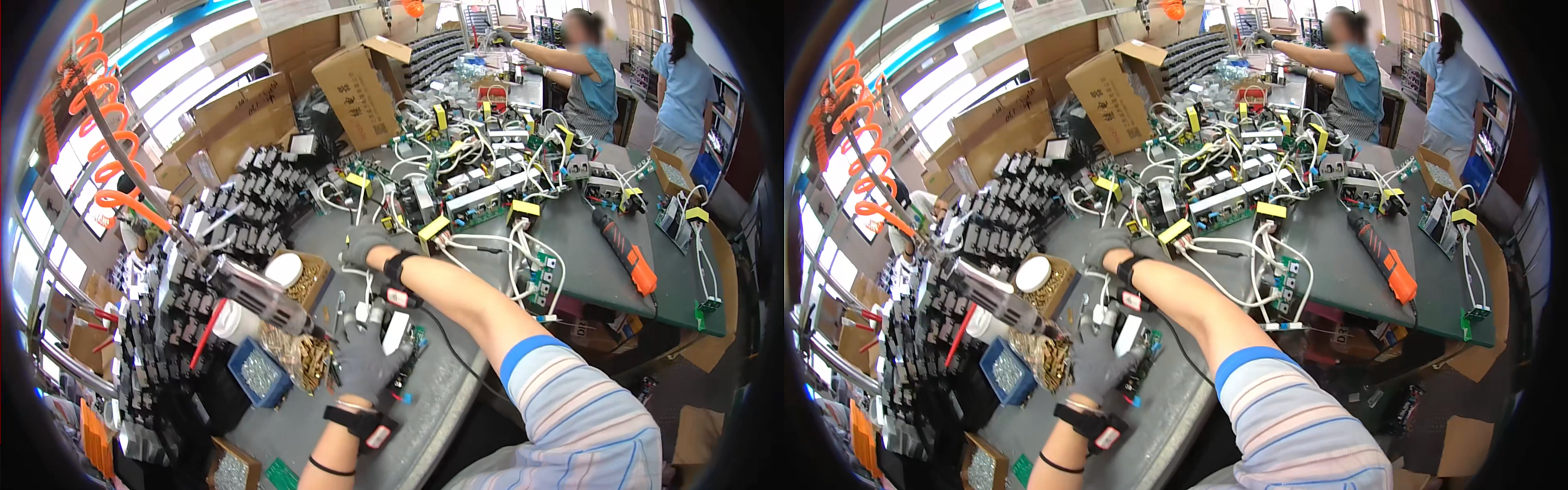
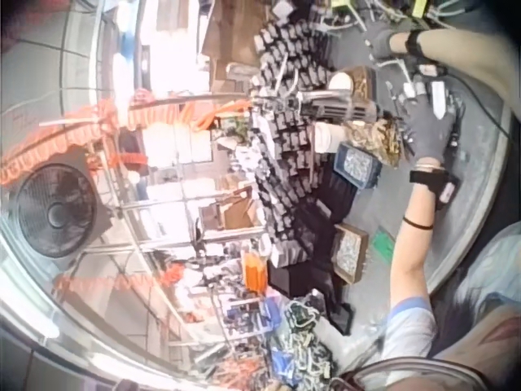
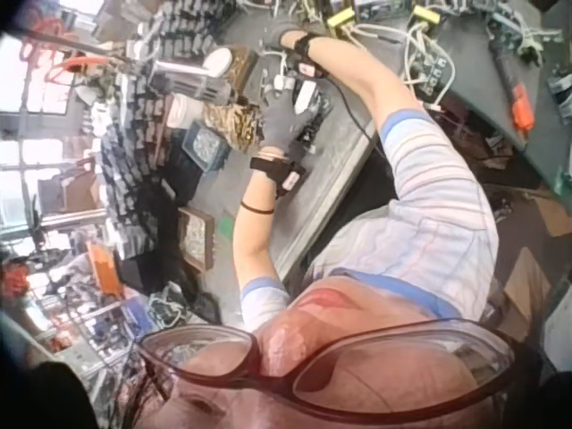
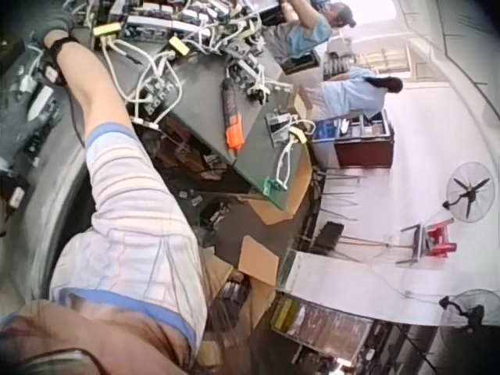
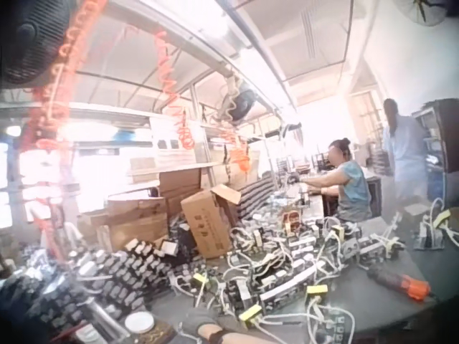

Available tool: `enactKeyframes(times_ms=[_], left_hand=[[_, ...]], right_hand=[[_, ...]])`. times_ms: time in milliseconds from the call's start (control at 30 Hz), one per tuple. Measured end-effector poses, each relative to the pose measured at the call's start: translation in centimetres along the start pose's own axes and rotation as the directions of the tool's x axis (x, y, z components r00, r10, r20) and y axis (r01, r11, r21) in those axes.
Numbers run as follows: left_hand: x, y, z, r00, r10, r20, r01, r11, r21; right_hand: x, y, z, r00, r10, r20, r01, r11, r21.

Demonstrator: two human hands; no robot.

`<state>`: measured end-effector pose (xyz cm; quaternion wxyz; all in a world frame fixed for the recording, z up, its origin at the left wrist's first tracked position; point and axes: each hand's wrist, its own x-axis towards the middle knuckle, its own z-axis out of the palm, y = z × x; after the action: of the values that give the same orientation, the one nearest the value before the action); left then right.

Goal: Assemble and screw components onto an electronic circuit board and power supply unit.

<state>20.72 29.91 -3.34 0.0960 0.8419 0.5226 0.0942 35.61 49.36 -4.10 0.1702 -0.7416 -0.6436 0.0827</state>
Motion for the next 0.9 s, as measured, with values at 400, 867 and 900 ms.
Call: enactKeyframes(times_ms=[400,867,900], left_hand=[[-4.5,-1.1,-0.9,0.956,0.287,-0.065,-0.288,0.958,-0.011],[-8.7,-1.4,-3.5,0.942,0.307,-0.137,-0.302,0.951,0.059],[-10.1,-1.9,-3.9,0.953,0.297,-0.057,-0.297,0.955,0.011]], right_hand=[[-6.2,1.2,-4.4,0.798,-0.233,-0.557,0.538,0.690,0.483],[-15.0,-4.5,-11.4,0.422,-0.465,-0.778,0.892,0.366,0.265],[-16.0,-3.9,-11.2,0.486,-0.477,-0.733,0.866,0.372,0.333]])
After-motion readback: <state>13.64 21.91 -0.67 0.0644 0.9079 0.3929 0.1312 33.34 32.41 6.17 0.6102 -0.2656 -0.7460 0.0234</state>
